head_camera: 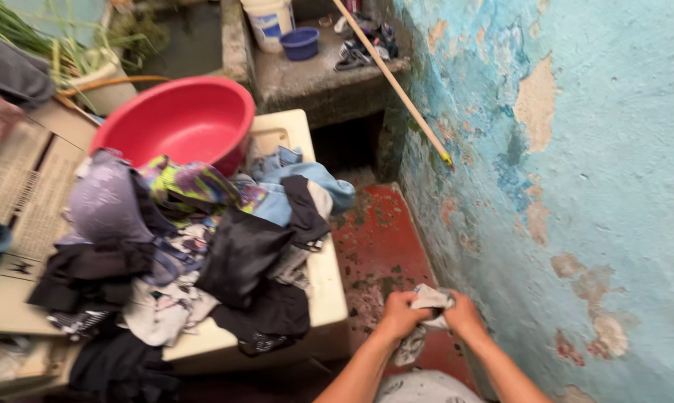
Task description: The person sorts through clothing items from a drawer and various surfaces, handling a cloth, a container, and garments one at a time.
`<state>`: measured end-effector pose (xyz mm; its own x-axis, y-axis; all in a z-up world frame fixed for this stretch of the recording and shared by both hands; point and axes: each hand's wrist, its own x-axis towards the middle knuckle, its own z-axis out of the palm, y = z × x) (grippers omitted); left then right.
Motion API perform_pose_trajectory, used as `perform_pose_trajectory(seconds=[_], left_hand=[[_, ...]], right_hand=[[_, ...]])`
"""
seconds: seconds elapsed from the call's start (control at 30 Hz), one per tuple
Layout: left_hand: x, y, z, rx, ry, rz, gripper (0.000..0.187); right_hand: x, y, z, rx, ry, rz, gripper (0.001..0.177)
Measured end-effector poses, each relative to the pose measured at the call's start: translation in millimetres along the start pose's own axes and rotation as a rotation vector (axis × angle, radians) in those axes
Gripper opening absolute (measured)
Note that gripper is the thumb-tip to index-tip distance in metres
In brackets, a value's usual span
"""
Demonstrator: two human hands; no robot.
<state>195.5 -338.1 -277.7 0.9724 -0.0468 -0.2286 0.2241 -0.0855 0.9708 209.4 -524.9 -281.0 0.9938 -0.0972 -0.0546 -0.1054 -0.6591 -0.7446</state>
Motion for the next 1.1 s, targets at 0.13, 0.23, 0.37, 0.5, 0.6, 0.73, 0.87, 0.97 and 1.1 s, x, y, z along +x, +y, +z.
perform_pose_trajectory(seconds=[0.13,0.23,0.37,0.5,0.6,0.73,0.87,0.97,1.1], left_hand=[[33.1,18.3,35.0,0.291,0.079,0.084,0.021],[49.5,31.6,46.0,0.179,0.242,0.000,0.009],[72.7,80.5,48.6,-0.292,-0.020,-0.186,0.008],[98.2,122.3,39.6,-0.370,-0.254,0.014,0.005],[141.6,144.1,27.5,-0.691,-0.288,0.011,0.012],[208.9,149.6,31.8,-0.454,-0.215,0.185,0.014],[256.0,176.7,25.1,-0.198,-0.214,0.365,0.032],[279.1,198.8,-14.4,-0.802,-0.129,0.314,0.023],[293.8,240.6,-73.0,-0.582,-0.130,0.469,0.026]], right_hand=[[31.9,-2.9,-44.9,0.407,-0.229,0.203,0.031],[47.8,3.9,-63.8,0.408,-0.238,-0.067,0.032],[90.0,18.3,-63.7,0.200,-0.044,0.059,0.031],[133.9,7.5,-72.6,0.806,-0.168,0.217,0.024],[157.2,-43.2,-111.3,1.091,-0.207,-0.001,0.059],[188.4,-113.5,-164.5,1.361,-0.520,-0.095,0.085],[242.7,-172.5,-163.9,1.560,-0.705,-0.233,0.103],[280.8,-198.2,-152.5,1.427,-0.661,-0.210,0.108],[325.9,-214.0,-114.8,1.345,-0.578,-0.164,0.102]])
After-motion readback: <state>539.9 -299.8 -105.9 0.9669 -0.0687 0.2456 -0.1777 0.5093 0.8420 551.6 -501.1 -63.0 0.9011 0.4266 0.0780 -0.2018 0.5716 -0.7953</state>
